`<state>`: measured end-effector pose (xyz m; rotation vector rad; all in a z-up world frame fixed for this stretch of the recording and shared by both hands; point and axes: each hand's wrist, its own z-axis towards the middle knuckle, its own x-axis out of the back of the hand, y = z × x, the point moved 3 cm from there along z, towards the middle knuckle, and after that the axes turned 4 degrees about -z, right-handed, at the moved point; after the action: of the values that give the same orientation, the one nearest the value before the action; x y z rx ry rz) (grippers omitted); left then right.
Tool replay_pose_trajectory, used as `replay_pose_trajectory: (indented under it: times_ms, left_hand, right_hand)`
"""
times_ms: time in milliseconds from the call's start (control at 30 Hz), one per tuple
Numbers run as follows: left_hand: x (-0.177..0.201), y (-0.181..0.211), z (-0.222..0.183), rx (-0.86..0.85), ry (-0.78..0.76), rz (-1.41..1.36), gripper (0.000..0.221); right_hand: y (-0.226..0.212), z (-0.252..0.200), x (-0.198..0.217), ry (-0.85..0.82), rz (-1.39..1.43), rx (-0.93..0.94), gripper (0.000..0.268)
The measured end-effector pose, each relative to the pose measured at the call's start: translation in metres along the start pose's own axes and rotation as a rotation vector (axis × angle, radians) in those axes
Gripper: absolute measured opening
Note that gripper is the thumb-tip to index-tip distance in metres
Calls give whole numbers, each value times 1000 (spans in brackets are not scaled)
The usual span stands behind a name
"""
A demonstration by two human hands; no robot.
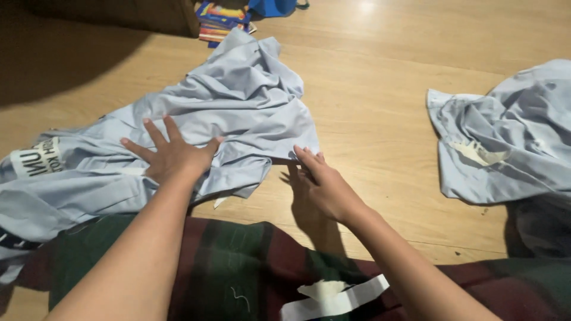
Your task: Using scissors to carefully remove a printed fabric strip from a light blue shirt.
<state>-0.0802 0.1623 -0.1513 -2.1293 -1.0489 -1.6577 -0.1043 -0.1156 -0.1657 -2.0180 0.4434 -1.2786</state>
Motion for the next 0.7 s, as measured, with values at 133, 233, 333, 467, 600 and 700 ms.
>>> replay_pose_trajectory:
  times_ms: [133,233,333,467,600,700]
  left_hand:
    - [-23,4,1,-72,142,51,97]
    - [-18,42,-50,-386,387,-11,78]
    - [-39,75,-102,-840,583,-88,76]
    - [-86,81,-161,-1077,544,-98,78]
    - [-98,62,-170,-1211,434,-86,67]
    - [-103,56,-162,-1195,351,-15,66]
  right_hand:
    - [6,-34,23,103,1,-136,62]
    - [43,-55,37,272,-12,-151,57]
    - [132,-67,59,434,-144,-227,47]
    - [112,-139,154,542,-482,-724,52]
    - [184,-171,209,630,-803,-737,65]
    - [215,-170,211,623,-774,-654,90]
